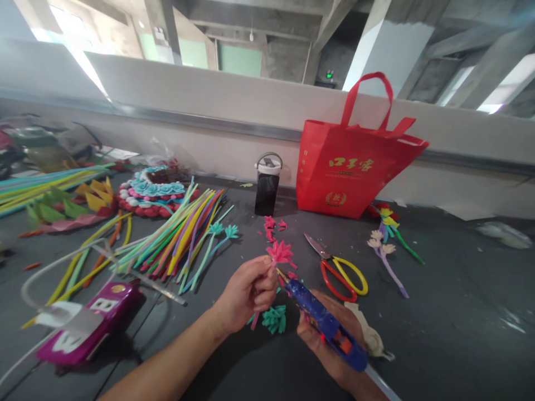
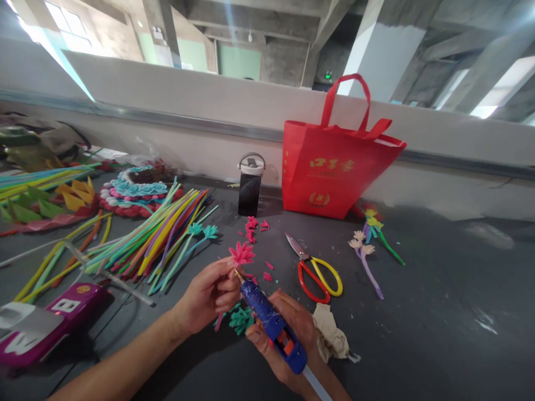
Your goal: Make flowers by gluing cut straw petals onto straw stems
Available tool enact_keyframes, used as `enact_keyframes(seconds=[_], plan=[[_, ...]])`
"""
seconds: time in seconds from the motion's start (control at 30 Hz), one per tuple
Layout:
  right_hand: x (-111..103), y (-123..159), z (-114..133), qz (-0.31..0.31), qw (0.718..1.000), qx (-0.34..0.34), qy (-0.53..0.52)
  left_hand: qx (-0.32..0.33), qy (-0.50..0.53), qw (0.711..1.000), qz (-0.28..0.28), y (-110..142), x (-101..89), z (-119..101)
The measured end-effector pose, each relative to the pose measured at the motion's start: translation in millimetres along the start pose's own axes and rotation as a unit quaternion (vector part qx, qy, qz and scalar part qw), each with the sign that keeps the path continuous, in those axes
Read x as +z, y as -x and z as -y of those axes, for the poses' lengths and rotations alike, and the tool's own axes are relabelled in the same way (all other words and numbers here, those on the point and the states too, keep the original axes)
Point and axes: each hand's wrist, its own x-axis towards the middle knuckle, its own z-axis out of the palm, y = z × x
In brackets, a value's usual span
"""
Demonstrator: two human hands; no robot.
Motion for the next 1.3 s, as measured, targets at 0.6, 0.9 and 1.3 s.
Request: enact_keyframes(seconds=[0.6,0.9,1.3], plan=[[2.9,3.4,-2.7,-0.018,0.992,0.122,0.008,-0.033,0.037,0.999,0.011,-0.4,3.3,2.9],[6.1,2.2,-1.3,-0.052,0.99,0.126,0.032,0.002,0.008,1.0,-0.029,-1.7,7.9,4.7],[4.6,-0.2,0.5,-0.062,0.988,0.128,0.056,0.001,0.008,0.999,-0.031,-2.3,5.9,6.6]])
